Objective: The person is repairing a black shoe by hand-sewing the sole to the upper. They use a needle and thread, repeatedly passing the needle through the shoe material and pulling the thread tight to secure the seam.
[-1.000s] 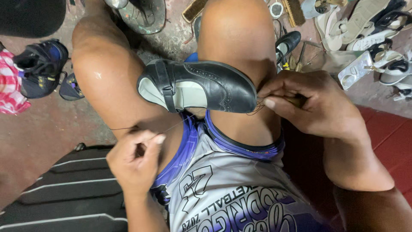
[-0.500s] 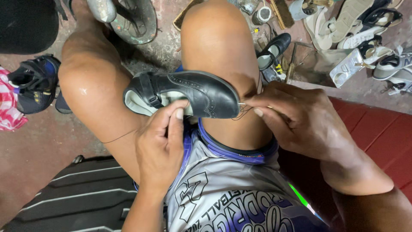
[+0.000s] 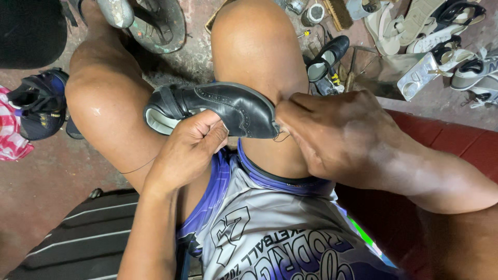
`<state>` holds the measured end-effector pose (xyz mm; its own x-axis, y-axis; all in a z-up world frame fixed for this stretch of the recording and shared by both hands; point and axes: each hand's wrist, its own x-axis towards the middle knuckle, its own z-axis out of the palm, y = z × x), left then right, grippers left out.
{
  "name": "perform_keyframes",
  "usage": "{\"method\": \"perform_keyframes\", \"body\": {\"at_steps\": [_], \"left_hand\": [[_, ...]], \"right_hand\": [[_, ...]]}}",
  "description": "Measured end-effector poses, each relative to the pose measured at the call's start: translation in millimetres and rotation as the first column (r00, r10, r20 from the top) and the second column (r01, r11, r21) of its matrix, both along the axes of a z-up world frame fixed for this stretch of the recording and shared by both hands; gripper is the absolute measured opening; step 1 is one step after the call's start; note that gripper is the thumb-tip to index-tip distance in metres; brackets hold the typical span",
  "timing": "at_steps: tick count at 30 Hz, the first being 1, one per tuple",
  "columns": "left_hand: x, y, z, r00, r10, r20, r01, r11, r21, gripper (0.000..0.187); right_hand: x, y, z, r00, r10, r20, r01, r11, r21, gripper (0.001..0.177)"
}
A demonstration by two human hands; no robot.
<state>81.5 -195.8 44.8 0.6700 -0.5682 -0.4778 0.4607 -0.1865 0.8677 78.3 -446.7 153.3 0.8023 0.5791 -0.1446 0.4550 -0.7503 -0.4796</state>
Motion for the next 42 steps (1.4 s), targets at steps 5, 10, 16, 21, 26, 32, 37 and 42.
{"method": "perform_keyframes", "body": {"at_steps": [5, 10, 16, 21, 26, 32, 37, 42], "left_hand": [[5.6, 4.6, -5.6, 0.997, -0.075, 0.007, 0.075, 0.997, 0.003, 0.019], [8.4, 8.7, -17.1, 0.989, -0.149, -0.004, 0.148, 0.987, -0.059, 0.022], [15.2, 8.8, -17.6, 0.980, -0.184, -0.073, 0.180, 0.981, -0.067, 0.020], [17.4, 11.7, -10.3, 0.975, -0.220, -0.015, 0.219, 0.975, -0.046, 0.019], [2.0, 11.0, 13.7, 0.963, -0.141, 0.228, 0.114, 0.985, 0.126, 0.010], [-11.2, 0.4, 18.0, 0.940, 0.114, 0.321, -0.141, 0.988, 0.062, 0.006], [-22.7, -5.6, 12.6, 0.910, 0.287, 0.298, -0.333, 0.936, 0.116, 0.005], [-28.2, -6.9, 10.2, 0.911, 0.393, 0.125, -0.398, 0.917, 0.020, 0.006]], "right_hand": [[3.2, 8.6, -7.4, 0.999, -0.008, -0.038, 0.009, 0.999, 0.042, 0.008], [-0.1, 9.8, -9.4, 0.997, -0.029, -0.073, 0.033, 0.998, 0.056, 0.008], [-8.3, 10.3, -14.4, 0.997, -0.058, -0.048, 0.063, 0.992, 0.105, 0.011], [-17.0, 7.1, -8.9, 0.997, -0.062, 0.042, 0.060, 0.997, 0.047, 0.009], [-18.4, 2.7, -1.6, 0.994, -0.098, 0.047, 0.099, 0.995, -0.024, 0.013], [-11.3, -11.6, -15.4, 0.984, 0.044, 0.175, -0.034, 0.998, -0.055, 0.022], [-11.2, -35.4, -36.6, 0.933, -0.046, 0.356, 0.080, 0.993, -0.082, 0.054], [-16.2, -53.2, -58.7, 0.907, -0.136, 0.398, 0.207, 0.968, -0.140, 0.073]]}}
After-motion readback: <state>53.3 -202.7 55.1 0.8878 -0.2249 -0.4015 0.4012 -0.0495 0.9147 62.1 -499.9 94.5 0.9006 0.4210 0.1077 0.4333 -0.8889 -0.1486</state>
